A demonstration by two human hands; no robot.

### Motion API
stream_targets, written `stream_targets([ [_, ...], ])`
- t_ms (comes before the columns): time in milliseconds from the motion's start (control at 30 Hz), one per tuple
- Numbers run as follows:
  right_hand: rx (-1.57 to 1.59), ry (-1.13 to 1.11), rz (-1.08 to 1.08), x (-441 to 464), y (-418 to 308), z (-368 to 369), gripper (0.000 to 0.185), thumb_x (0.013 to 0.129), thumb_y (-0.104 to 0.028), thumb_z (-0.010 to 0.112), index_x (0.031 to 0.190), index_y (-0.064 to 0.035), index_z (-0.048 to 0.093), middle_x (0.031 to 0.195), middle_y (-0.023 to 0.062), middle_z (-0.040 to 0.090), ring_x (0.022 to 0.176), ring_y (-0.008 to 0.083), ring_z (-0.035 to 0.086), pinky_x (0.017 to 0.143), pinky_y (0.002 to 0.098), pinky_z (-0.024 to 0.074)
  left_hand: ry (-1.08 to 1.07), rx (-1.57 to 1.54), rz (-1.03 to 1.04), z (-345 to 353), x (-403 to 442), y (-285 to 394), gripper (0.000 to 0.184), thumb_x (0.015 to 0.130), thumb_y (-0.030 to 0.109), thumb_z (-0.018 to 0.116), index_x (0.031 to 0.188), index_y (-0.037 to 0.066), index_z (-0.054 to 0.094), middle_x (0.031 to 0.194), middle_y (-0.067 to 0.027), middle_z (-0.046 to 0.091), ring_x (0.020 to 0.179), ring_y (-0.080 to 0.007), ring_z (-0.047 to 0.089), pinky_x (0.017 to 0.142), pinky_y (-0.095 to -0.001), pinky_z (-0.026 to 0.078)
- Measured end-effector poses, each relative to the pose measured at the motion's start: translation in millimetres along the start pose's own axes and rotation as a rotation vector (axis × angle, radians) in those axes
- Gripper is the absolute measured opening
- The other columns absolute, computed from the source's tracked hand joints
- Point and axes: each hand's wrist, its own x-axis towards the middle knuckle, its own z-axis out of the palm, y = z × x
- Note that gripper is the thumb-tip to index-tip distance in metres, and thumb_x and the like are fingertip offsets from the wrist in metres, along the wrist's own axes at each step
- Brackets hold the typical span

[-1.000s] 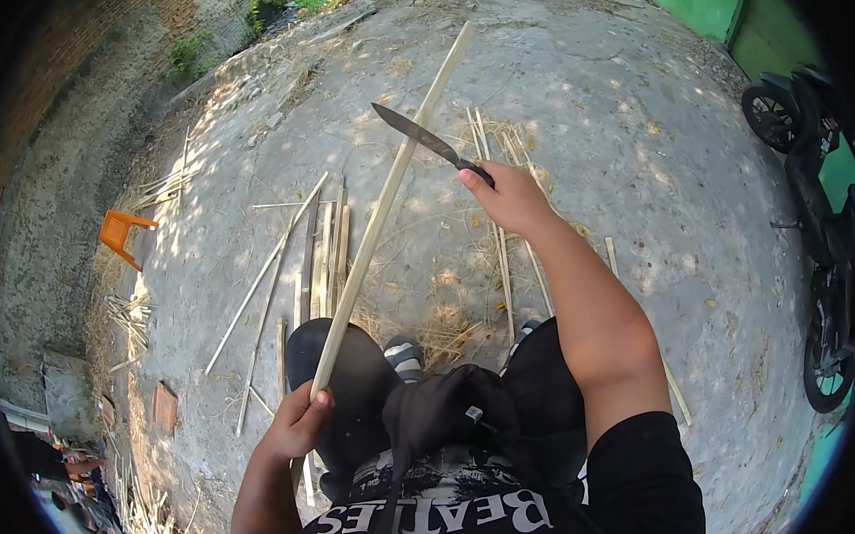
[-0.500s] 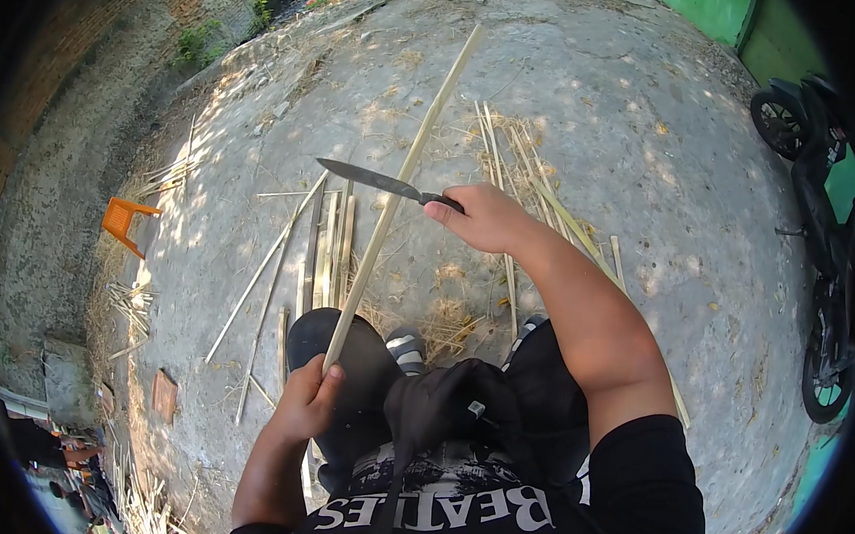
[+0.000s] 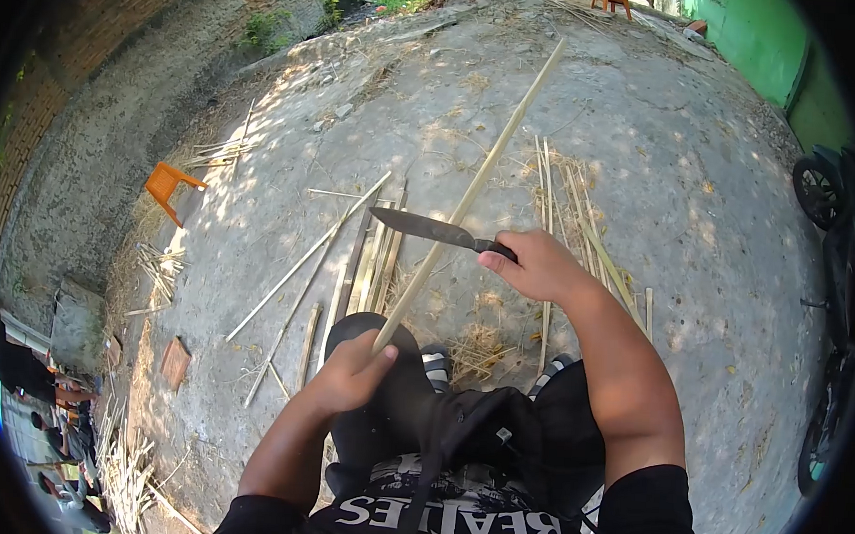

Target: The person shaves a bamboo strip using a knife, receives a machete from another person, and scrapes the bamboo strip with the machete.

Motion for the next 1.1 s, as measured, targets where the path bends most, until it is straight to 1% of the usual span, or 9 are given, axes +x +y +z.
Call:
stream_targets([
  [100, 0.01, 0.046, 0.089, -0.1, 8.7, -12.8, 0.062, 0.101, -0.063, 0.057, 0.088, -0.0032, 0.066, 0.068, 0.0165, 0.061, 0.069, 0.0383, 0.063, 0.065, 0.046, 0.0477, -0.077, -0.068, -0.017, -4.5, 6.9, 17.0, 0.038, 0.1, 0.04, 0.071, 0.098, 0.004, 0.059, 0.082, -0.0079, 0.061, 0.08, -0.0187, 0.058, 0.074, -0.0381, 0.049],
  [300, 0.024, 0.14, 0.149, -2.8, 32.3, -28.2, 0.059, 0.101, -0.061, 0.059, 0.091, -0.0036, 0.067, 0.07, 0.0169, 0.062, 0.068, 0.0377, 0.061, 0.065, 0.0461, 0.0475, -0.188, -0.153, -0.047, -19.5, 3.7, 22.7, 0.036, 0.097, 0.037, 0.076, 0.104, 0.005, 0.061, 0.09, -0.0053, 0.063, 0.086, -0.016, 0.058, 0.078, -0.0343, 0.049],
  [367, -0.041, 0.033, 0.086, -7.0, 3.5, -22.9, 0.056, 0.101, -0.059, 0.061, 0.093, -0.0032, 0.066, 0.069, 0.0161, 0.06, 0.064, 0.0353, 0.059, 0.063, 0.0452, 0.0464, -0.203, -0.165, -0.074, -19.9, 6.5, 20.5, 0.036, 0.098, 0.037, 0.075, 0.105, 0.005, 0.061, 0.091, -0.0052, 0.063, 0.087, -0.0156, 0.058, 0.078, -0.0335, 0.048],
  [467, -0.065, -0.095, -0.047, -6.0, -7.2, -7.5, 0.062, 0.099, -0.063, 0.058, 0.088, -0.003, 0.067, 0.075, 0.0198, 0.067, 0.077, 0.0422, 0.067, 0.07, 0.05, 0.0505, -0.191, -0.164, -0.092, -13.3, 9.1, 12.0, 0.035, 0.1, 0.037, 0.074, 0.106, 0.005, 0.061, 0.092, -0.004, 0.062, 0.088, -0.0146, 0.057, 0.078, -0.0328, 0.048],
  [500, -0.081, -0.03, -0.083, -4.5, -4.7, -7.1, 0.063, 0.099, -0.064, 0.058, 0.087, -0.003, 0.067, 0.072, 0.0188, 0.065, 0.074, 0.0405, 0.066, 0.068, 0.0491, 0.0497, -0.181, -0.16, -0.09, -10.9, 10.3, 9.3, 0.034, 0.1, 0.037, 0.073, 0.106, 0.006, 0.061, 0.092, -0.0033, 0.062, 0.087, -0.0141, 0.057, 0.078, -0.0327, 0.048],
  [600, -0.045, 0.003, 0.151, -2.4, 1.9, -28.9, 0.064, 0.1, -0.065, 0.057, 0.086, -0.003, 0.067, 0.07, 0.0178, 0.063, 0.072, 0.0389, 0.065, 0.066, 0.0486, 0.0488, -0.197, -0.273, -0.114, -12.4, 13.1, 3.2, 0.033, 0.101, 0.037, 0.071, 0.104, 0.007, 0.061, 0.09, -0.0011, 0.06, 0.086, -0.0119, 0.056, 0.076, -0.0312, 0.047],
  [800, -0.08, 0.019, -0.016, -5.6, 1.9, -17.4, 0.062, 0.1, -0.064, 0.057, 0.086, -0.0039, 0.068, 0.072, 0.0189, 0.065, 0.074, 0.0408, 0.066, 0.068, 0.0507, 0.0495, -0.185, -0.305, -0.213, -14.2, 21.1, -2.6, 0.029, 0.103, 0.035, 0.07, 0.101, 0.008, 0.059, 0.085, 0.0031, 0.057, 0.079, -0.0078, 0.052, 0.069, -0.0279, 0.044],
  [967, -0.101, -0.029, -0.134, 1.2, -1.5, 2.6, 0.062, 0.1, -0.063, 0.057, 0.086, -0.0041, 0.068, 0.072, 0.0194, 0.065, 0.074, 0.0421, 0.066, 0.068, 0.0513, 0.0497, -0.201, -0.331, -0.148, -6.1, 25.7, 2.9, 0.023, 0.103, 0.029, 0.069, 0.1, 0.009, 0.059, 0.083, 0.0056, 0.055, 0.076, -0.0058, 0.049, 0.065, -0.0265, 0.043],
  [1100, 0.017, 0.087, 0.069, 2.1, 15.6, -25.5, 0.063, 0.1, -0.065, 0.057, 0.086, -0.0042, 0.067, 0.067, 0.0156, 0.061, 0.068, 0.0385, 0.063, 0.064, 0.0471, 0.0476, -0.242, -0.419, -0.119, -7.3, 26.4, 5.9, 0.018, 0.104, 0.023, 0.068, 0.099, 0.009, 0.058, 0.082, 0.0073, 0.053, 0.074, -0.004, 0.047, 0.063, -0.0254, 0.041],
])
